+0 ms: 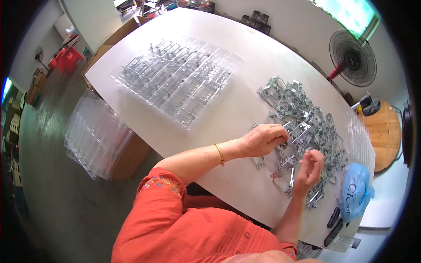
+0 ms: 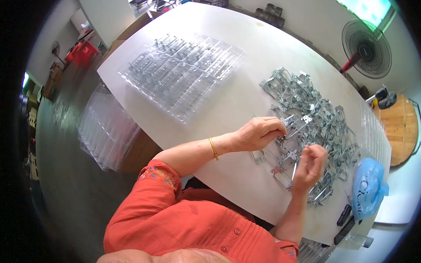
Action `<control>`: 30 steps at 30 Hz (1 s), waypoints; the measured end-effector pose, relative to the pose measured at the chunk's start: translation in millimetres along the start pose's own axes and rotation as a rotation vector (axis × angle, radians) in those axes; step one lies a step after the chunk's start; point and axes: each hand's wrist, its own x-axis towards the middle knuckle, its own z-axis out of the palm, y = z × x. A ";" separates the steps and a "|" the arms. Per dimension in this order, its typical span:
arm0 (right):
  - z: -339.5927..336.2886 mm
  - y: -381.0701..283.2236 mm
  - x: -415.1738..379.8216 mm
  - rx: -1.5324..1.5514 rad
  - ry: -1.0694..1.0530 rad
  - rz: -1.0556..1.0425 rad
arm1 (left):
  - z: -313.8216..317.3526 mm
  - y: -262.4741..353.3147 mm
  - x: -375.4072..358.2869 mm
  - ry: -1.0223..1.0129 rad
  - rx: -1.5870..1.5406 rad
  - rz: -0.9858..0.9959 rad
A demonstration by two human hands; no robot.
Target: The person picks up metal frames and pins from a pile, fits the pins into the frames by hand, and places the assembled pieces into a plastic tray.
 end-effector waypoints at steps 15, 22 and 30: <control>68.0 -45.6 -84.6 0.118 -0.845 -0.369 | -169.9 69.6 -34.2 0.134 0.622 0.015; 71.1 -46.6 -84.2 0.102 -0.885 -0.447 | -238.6 78.9 -78.7 0.055 0.959 -0.209; 71.6 -48.3 -81.7 0.081 -0.888 -0.431 | -238.1 57.8 -82.8 -0.003 1.044 -0.258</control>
